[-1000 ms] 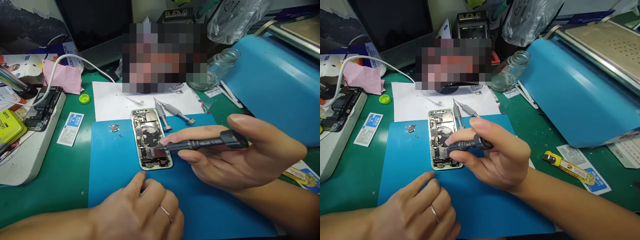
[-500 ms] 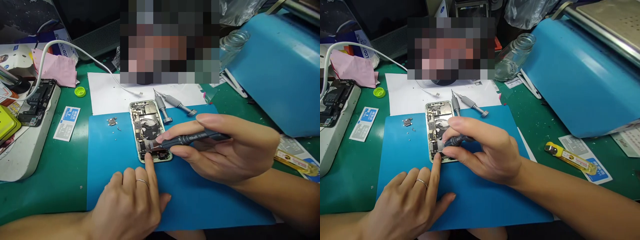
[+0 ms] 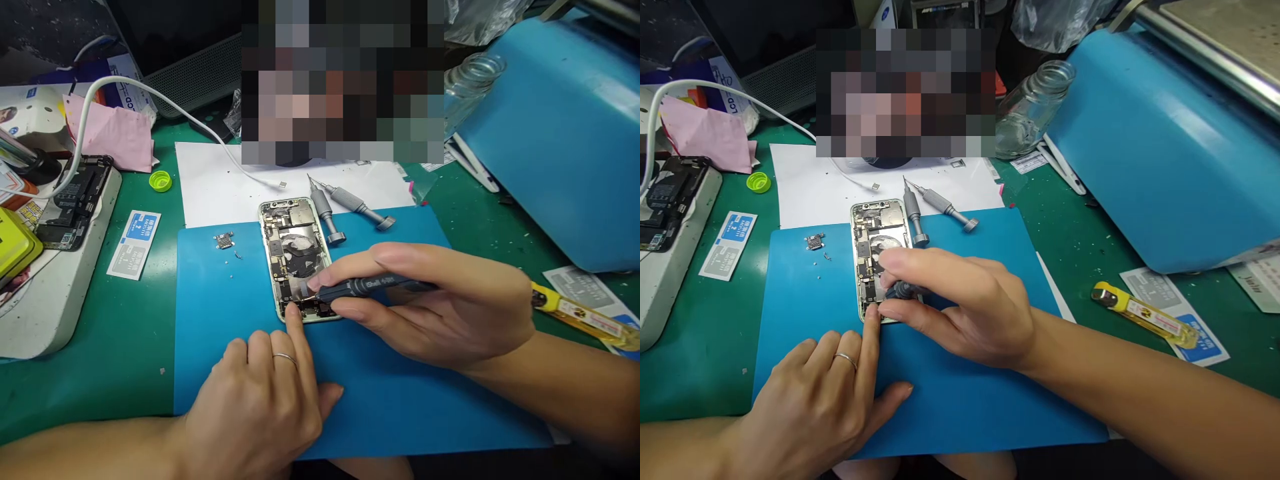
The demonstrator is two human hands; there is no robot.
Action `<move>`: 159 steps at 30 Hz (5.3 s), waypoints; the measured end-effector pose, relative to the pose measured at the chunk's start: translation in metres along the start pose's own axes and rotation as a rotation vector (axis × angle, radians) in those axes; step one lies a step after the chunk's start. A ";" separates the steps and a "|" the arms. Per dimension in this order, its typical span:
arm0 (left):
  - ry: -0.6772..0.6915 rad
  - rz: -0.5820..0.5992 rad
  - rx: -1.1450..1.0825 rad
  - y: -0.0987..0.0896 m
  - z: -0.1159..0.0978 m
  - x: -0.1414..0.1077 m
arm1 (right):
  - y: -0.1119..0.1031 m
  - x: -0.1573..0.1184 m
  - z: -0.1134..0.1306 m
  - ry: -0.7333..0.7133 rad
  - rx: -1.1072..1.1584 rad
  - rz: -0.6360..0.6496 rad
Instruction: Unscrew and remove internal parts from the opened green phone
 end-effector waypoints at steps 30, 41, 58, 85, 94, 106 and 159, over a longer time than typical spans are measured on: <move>-0.017 -0.036 -0.005 -0.001 -0.002 0.001 | 0.012 0.003 0.020 -0.133 -0.025 0.106; -0.015 -0.040 -0.013 -0.001 -0.001 0.002 | 0.013 0.005 0.019 -0.112 -0.059 0.076; 0.017 0.042 0.023 0.003 -0.005 0.004 | 0.015 0.012 0.021 -0.114 -0.005 0.099; 0.029 0.048 0.032 0.002 -0.006 0.003 | 0.016 0.001 0.010 -0.007 0.174 0.171; 0.021 0.032 0.022 0.001 -0.005 0.003 | 0.015 0.011 0.017 -0.086 0.004 0.087; 0.027 0.044 0.039 0.004 -0.007 0.003 | 0.021 0.000 0.011 -0.049 0.131 0.197; -0.016 0.053 0.026 0.001 -0.004 0.000 | 0.018 -0.003 0.009 -0.053 0.163 0.179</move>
Point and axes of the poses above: each hand's wrist, its own x-axis towards the middle knuckle, its own y-axis out of the palm, z = x × y, the point moved 10 cm from there along x, towards the middle knuckle, and after that the axes turned 6 degrees about z, right-handed, at the moved point
